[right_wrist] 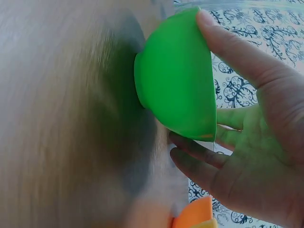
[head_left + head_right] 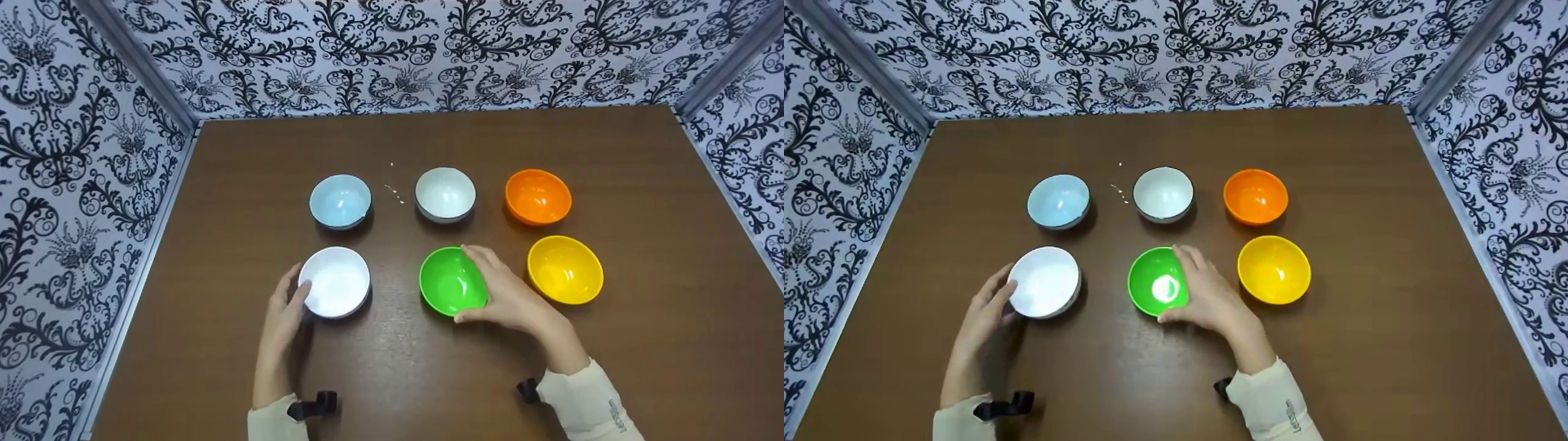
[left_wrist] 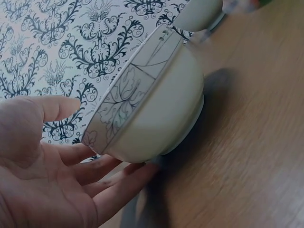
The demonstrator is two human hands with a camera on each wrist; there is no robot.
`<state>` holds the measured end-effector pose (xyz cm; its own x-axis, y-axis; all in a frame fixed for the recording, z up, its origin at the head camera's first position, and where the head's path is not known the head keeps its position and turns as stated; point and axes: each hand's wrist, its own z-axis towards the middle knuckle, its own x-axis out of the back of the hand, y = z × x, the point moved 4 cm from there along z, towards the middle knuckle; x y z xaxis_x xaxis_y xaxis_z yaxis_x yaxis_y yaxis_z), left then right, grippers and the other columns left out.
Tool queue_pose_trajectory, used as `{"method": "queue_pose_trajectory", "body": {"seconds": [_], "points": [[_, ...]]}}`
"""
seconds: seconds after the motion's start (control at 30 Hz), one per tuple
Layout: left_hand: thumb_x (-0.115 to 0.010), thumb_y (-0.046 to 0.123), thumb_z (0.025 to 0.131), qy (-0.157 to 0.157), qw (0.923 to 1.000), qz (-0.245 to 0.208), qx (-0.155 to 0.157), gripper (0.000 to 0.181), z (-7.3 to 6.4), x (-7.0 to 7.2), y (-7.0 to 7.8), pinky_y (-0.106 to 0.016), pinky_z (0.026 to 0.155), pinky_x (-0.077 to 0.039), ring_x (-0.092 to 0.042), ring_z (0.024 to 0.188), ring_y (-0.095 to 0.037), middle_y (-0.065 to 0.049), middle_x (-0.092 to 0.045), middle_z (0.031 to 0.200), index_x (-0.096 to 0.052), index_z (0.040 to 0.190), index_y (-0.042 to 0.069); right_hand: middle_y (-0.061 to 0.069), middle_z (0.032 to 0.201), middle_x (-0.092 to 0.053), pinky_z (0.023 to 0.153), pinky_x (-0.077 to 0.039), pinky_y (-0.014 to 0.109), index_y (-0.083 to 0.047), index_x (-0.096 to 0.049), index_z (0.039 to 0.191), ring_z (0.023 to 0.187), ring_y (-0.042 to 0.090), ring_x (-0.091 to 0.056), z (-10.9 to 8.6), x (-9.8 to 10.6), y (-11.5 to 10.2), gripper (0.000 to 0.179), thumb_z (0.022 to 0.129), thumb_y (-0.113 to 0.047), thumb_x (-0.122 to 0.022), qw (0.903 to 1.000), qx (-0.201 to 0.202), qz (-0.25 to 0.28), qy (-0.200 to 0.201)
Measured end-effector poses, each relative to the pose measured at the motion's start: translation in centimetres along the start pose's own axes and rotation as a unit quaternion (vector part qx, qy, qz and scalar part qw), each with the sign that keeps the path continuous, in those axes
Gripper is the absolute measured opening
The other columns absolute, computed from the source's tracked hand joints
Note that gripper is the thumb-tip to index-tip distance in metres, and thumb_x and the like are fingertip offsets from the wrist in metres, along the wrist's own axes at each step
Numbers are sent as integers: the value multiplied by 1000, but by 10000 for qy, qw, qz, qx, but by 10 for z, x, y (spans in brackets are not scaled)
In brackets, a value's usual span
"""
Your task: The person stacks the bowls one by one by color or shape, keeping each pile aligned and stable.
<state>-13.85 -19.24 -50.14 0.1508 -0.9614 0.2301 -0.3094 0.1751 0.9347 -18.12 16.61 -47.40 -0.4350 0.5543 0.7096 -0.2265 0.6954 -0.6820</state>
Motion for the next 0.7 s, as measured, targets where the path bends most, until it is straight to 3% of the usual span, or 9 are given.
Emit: {"method": "queue_pose_trajectory", "body": {"seconds": [0.1, 0.3, 0.5, 0.7], "points": [[-44, 11, 103, -17, 9996, -253, 76, 51, -1, -2, -2, -51, 120, -33, -33, 147, -36, -24, -33, 158, -35, 151, -3, 11, 160, -22, 113, -42, 56, -12, -22, 159, 138, 37, -42, -2, -3, 1, 117, 69, -44, -90, 9998, -57, 130, 157], [-39, 10, 103, -30, 9964, -717, 455, 51, -9, -4, -9, -43, 98, -55, -45, 134, -37, -23, -34, 158, -33, 153, 1, 10, 158, -23, 112, -42, 58, -19, -15, 161, 137, 37, -43, -9, -11, 1, 120, 70, -44, -90, 9975, -187, 434, 531], [-35, 5, 101, -80, 9906, -1296, 434, 52, -15, -7, -11, -36, 88, -59, -46, 136, -40, -22, -32, 159, -32, 153, 2, 9, 163, -17, 115, -36, 62, -28, -7, 161, 144, 37, -34, -15, -16, 1, 122, 72, -38, -90, 9923, -301, 891, 812], [-36, 5, 102, -68, 9892, -1418, 368, 52, -15, -7, -11, -37, 88, -59, -44, 138, -41, -21, -32, 160, -32, 153, 2, 12, 165, -18, 118, -30, 62, -18, -8, 162, 148, 37, -30, -16, -20, 5, 119, 75, -34, -88, 9886, -615, 1020, 920]]}}
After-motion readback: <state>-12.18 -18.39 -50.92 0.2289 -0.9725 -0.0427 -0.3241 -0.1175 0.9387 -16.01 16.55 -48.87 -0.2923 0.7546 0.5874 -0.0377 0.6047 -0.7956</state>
